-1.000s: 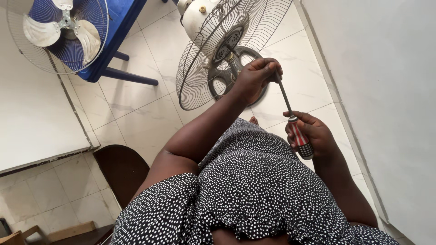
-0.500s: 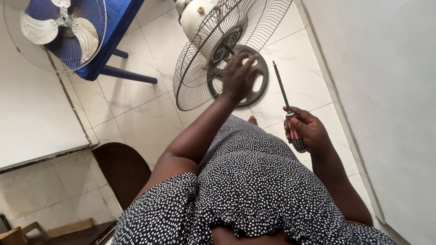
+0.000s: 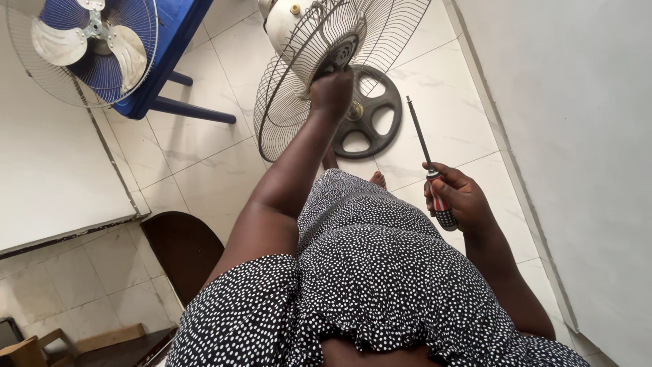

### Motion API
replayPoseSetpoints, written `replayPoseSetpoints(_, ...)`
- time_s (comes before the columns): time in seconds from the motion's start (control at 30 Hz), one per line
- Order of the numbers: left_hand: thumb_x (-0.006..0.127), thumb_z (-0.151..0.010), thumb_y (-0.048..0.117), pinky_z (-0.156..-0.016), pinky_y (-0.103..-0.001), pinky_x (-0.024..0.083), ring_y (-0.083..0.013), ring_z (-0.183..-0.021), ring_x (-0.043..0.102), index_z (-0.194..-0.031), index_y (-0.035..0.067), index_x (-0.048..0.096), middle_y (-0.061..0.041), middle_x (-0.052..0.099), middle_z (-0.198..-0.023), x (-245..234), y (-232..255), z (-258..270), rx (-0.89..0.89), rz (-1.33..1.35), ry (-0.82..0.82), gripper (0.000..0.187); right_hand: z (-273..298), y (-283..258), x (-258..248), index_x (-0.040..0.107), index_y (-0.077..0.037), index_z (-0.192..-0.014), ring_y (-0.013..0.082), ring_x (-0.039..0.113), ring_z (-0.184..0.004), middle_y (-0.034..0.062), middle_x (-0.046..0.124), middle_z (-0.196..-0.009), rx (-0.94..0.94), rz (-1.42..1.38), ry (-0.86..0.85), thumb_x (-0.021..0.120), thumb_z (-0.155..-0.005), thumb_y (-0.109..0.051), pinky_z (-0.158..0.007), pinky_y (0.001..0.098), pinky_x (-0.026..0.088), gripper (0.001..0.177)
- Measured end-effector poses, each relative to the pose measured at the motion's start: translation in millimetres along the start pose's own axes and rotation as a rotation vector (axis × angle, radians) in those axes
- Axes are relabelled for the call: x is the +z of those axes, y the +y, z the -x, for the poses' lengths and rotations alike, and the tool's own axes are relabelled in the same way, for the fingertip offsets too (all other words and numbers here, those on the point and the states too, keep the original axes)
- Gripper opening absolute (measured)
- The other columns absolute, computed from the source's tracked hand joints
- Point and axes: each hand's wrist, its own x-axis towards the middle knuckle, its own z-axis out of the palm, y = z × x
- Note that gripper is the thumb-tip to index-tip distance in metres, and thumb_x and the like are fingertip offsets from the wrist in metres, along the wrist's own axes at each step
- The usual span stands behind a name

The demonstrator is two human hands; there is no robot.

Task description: The person uses a screwdriver to tighten screws on the central hub of a standing fan. They repeatedly adjust the fan's position and reposition their hands to access different screws on the hub.

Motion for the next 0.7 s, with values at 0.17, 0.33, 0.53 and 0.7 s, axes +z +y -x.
replayPoseSetpoints(0.17, 0.064, -0.081, 0.011, -0.049, -0.042, 0.059, -0.0247, -0.061, 0.074, -0.079, 0.017, 0.073, -0.005, 0.074, -0.072, 7, -11, 0, 0.070, 0.073, -0.010, 0.011, 4, 0, 1, 0.056, 0.000, -0.142, 0.0156, 0.064, -0.071, 0.0092, 0.066, -0.087, -0.006, 0.021, 0.010, 0.056, -0.103, -0.014, -0.061, 0.0316, 0.056, 0.042)
replayPoseSetpoints(0.33, 0.066, -0.085, 0.009, -0.051, -0.039, 0.059, -0.0243, -0.062, 0.074, -0.084, 0.015, 0.073, -0.007, 0.074, -0.074, 2, -10, 17, 0.157, 0.044, -0.089, 0.009, 9, 4, -11, 0.056, 0.000, -0.143, 0.0155, 0.064, -0.071, 0.0092, 0.066, -0.087, -0.033, 0.033, -0.032, 0.055, -0.103, -0.014, -0.062, 0.0314, 0.056, 0.042)
replayPoseSetpoints(0.53, 0.067, -0.085, 0.009, -0.054, -0.040, 0.060, -0.0250, -0.065, 0.074, -0.085, 0.016, 0.073, -0.007, 0.074, -0.074, -26, 2, 37, 0.175, 0.075, -0.161, 0.009, 2, -5, -11, 0.056, 0.000, -0.143, 0.0147, 0.064, -0.072, 0.0085, 0.066, -0.088, -0.008, 0.061, -0.046, 0.057, -0.103, -0.015, -0.063, 0.0306, 0.056, 0.043)
replayPoseSetpoints(0.7, 0.067, -0.085, 0.007, -0.059, -0.040, 0.060, -0.0254, -0.070, 0.075, -0.090, 0.017, 0.075, -0.006, 0.075, -0.079, -39, 3, 39, 0.154, 0.145, -0.203, 0.013, -10, -11, -5, 0.056, 0.000, -0.143, 0.0145, 0.064, -0.072, 0.0084, 0.066, -0.087, 0.013, 0.073, -0.051, 0.058, -0.102, -0.016, -0.062, 0.0305, 0.056, 0.044)
